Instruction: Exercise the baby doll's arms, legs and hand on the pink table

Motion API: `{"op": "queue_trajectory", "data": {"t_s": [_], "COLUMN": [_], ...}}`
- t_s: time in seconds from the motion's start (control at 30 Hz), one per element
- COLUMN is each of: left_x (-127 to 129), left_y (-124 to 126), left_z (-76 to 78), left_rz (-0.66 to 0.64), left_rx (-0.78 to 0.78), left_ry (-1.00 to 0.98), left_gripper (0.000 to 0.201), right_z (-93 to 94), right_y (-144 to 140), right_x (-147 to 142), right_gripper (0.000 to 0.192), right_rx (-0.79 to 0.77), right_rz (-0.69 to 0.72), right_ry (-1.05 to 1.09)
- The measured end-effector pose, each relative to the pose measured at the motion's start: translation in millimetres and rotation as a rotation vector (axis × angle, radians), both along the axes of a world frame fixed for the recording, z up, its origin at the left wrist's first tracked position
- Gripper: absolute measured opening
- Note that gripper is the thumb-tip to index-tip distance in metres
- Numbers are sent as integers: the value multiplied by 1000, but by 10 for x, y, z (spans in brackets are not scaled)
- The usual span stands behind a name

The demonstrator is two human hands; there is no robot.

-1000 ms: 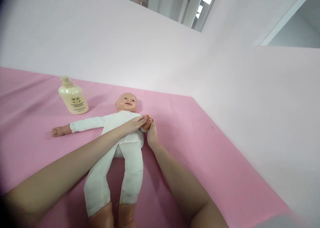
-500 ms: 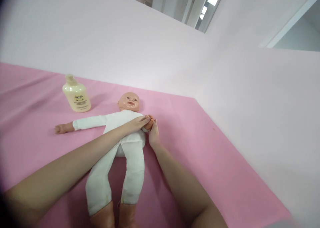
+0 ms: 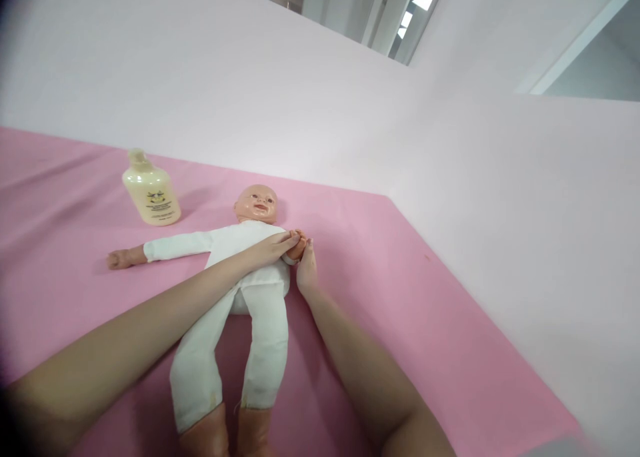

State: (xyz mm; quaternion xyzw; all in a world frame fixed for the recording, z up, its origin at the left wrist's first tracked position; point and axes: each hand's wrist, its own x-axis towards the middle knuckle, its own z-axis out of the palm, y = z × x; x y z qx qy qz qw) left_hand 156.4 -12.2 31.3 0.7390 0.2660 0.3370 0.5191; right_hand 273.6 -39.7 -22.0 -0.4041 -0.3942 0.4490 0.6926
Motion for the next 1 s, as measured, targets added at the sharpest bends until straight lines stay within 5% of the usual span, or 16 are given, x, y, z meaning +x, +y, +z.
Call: {"op": "queue_trajectory", "data": {"t_s": [1.0], "left_x": [-4], "left_y": [-22], "left_z": [20], "left_rz": [8], "left_rx": [6], "left_ry": [0], "left_gripper": [63], "right_z": [-1], "right_y": [-6], "right_x": [2], "right_gripper": [56], "right_rx": [5], "right_rz": [9], "right_ry": [-34]}}
